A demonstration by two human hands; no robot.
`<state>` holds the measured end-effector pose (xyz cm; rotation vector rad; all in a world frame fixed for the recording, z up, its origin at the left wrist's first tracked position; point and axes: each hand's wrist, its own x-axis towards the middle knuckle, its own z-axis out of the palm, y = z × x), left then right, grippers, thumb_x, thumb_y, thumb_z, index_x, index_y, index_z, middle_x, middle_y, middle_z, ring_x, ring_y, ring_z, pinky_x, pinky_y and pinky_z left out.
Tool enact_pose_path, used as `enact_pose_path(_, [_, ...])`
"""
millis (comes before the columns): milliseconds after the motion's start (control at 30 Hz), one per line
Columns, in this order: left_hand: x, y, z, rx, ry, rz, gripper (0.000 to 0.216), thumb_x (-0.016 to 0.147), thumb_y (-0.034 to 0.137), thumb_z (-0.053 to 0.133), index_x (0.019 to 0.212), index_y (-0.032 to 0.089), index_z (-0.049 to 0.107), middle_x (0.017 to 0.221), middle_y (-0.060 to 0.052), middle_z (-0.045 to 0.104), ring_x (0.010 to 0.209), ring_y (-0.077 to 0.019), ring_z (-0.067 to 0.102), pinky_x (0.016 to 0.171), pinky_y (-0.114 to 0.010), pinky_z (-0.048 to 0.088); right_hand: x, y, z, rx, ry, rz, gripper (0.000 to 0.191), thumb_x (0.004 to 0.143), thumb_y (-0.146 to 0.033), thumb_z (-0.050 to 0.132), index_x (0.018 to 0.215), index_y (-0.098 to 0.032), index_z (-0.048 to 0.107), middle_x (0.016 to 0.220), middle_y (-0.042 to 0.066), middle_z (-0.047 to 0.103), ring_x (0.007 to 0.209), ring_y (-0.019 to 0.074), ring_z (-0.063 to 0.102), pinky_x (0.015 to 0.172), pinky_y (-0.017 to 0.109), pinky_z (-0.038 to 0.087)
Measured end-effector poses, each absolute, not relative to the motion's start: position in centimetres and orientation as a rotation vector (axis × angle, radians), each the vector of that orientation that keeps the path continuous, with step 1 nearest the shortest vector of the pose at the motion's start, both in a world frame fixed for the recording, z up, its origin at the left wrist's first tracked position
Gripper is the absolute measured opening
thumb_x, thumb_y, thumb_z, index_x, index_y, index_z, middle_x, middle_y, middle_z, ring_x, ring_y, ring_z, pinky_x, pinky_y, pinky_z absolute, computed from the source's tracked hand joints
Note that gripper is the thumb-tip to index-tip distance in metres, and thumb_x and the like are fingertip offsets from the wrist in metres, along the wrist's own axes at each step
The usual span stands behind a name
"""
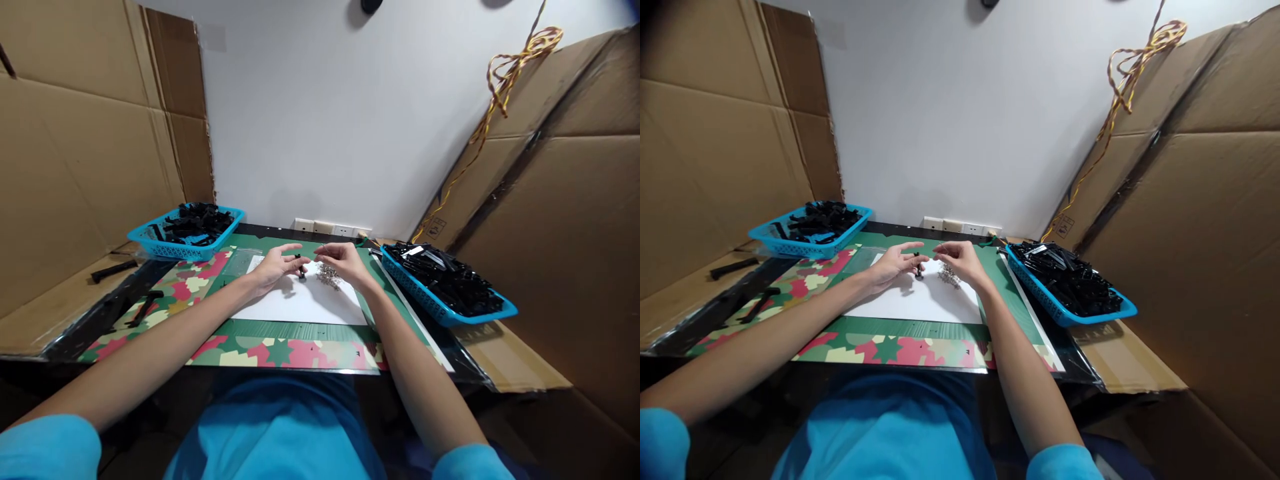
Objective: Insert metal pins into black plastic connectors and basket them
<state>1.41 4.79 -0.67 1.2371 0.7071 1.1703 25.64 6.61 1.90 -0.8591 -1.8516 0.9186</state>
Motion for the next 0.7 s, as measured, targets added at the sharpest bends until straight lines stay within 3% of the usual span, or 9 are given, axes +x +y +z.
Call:
enact_pose_path(167, [1.7,5.2,-1.1,1.255,0.742,1.205,0.044,0.089,0.046,0.088,0.113,0.011,0.075,0.09,-0.01,0.072,0.065,-0.0116,0.062,0.054,-0.022,0.045,25.2,6.4,2.0,-0.882,-1.839,0.931,0.036,0.083,-0.045,0.084,0.103,-0.019,0.07,0.094,0.013,0.082,0.091,0.027,0.079,0.077,0.037,0.059])
enact_pose_path(267, [2.1,4.8,-1.2,1.264,0.798,1.255,0.042,0.093,0.055,0.079,0.102,0.014,0.074,0.073,-0.003,0.06,0.058,-0.0128,0.062,0.047,-0.021,0.042,25.0,6.1,2.2,-0.905,-1.874,0.912,0.038,0.084,-0.045,0.082,0.105,-0.019,0.066,0.091,0.012,0.082,0.085,0.0251,0.078,0.069,0.034,0.055])
enact_pose_path(333, [2.5,4.4,-1.2,1.24,0.838,1.266,0.042,0.093,0.057,0.077,0.102,0.016,0.072,0.069,0.001,0.055,0.049,-0.0115,0.057,0.04,-0.02,0.033,24.9,6.0,2.2,-0.909,-1.902,0.911,0.037,0.084,-0.045,0.082,0.105,-0.02,0.065,0.091,0.011,0.081,0.082,0.0232,0.076,0.067,0.033,0.053])
enact_pose_path(467, [3.0,3.8,-0.8,1.311,0.899,1.193,0.036,0.087,0.05,0.082,0.097,0.017,0.074,0.069,0.0,0.058,0.04,-0.0057,0.039,0.037,-0.021,0.016,24.8,5.7,2.2,-0.891,-1.948,0.905,0.034,0.086,-0.044,0.082,0.1,-0.02,0.064,0.089,0.009,0.08,0.08,0.0207,0.073,0.065,0.031,0.051])
enact_pose_path(700, [2.8,3.6,-0.5,1.44,1.009,1.134,0.025,0.085,0.04,0.078,0.084,0.015,0.077,0.064,-0.003,0.061,0.047,-0.0092,0.042,0.043,-0.025,0.022,24.6,5.6,2.0,-0.888,-2.0,0.851,0.032,0.087,-0.045,0.083,0.098,-0.019,0.068,0.09,0.009,0.08,0.08,0.0197,0.073,0.067,0.03,0.052])
